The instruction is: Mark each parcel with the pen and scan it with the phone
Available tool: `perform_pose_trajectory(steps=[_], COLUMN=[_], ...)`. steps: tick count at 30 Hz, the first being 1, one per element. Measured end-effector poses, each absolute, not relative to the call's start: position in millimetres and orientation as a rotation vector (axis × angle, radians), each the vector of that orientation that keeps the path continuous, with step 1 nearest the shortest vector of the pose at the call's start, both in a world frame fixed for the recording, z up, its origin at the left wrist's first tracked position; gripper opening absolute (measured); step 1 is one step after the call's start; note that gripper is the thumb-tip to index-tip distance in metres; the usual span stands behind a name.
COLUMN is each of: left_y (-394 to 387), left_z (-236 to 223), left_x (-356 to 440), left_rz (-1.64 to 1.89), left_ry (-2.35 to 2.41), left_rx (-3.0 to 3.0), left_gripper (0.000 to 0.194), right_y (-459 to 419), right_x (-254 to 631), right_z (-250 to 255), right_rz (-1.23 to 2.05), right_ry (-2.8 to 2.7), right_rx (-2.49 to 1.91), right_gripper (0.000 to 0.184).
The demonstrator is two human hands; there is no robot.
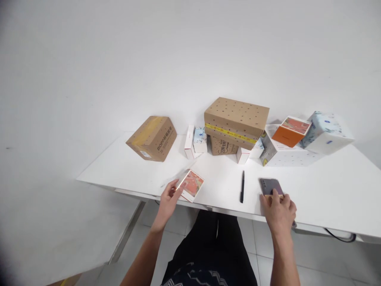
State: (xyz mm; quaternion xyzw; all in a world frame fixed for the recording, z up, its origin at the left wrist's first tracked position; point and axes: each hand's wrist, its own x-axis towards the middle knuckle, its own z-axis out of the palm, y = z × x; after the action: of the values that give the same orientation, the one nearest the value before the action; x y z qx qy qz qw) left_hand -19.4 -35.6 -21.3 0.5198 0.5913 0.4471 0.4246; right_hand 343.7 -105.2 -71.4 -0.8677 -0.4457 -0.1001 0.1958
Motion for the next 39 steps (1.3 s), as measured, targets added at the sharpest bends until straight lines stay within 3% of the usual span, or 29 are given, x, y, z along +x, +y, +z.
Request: perform_pose_trajectory(steps=[4, 9, 17, 26, 29, 35, 39], left_y=[-38.2, -39.7, -38.4, -31.0, -31.0, -33.2, -34.9], left_z=[-23.6, -19.8, -12.2, -9.2, -8.9, -4.3, -2.5], left_x=[12.9, 35.9, 27.2, 26.3, 26.1, 23.2, 29.3], left_rz=[0.909, 0.822, 0.691, 0.705, 0.705, 0.639, 0.740], left_ry=[1.264, 1.386, 1.225, 1.251, 1.262, 1.176, 1.158], left_rx=[1.290, 1.684, 1.841, 1.655, 1.626, 1.401, 1.480], left_gripper=[0.047, 0.042, 0.049, 0.050, 0.053, 0.065, 0.058], right_y=[-97.7, -89.7, -94.8, -96.0, -95.6, -87.4, -82.9], right_x=[323.7, 260.7, 199.6, 207.9, 209.0, 223.2, 220.3], right_z=[-61.1, -48.2, -60.2, -58.2, -58.7, -48.8, -45.8], right_rz=[-0.344, 0.186, 0.444, 0.460, 0.409, 0.454, 0.529], right_ry=[-1.303, -1.476, -1.823, -1.983, -1.992, -1.973, -1.949], right_rx=[-2.116, -1.738, -1.591, -1.566, -1.570, -1.488, -1.516], right_gripper=[0.050, 0.038, 0.090, 0.100, 0.098, 0.076, 0.080])
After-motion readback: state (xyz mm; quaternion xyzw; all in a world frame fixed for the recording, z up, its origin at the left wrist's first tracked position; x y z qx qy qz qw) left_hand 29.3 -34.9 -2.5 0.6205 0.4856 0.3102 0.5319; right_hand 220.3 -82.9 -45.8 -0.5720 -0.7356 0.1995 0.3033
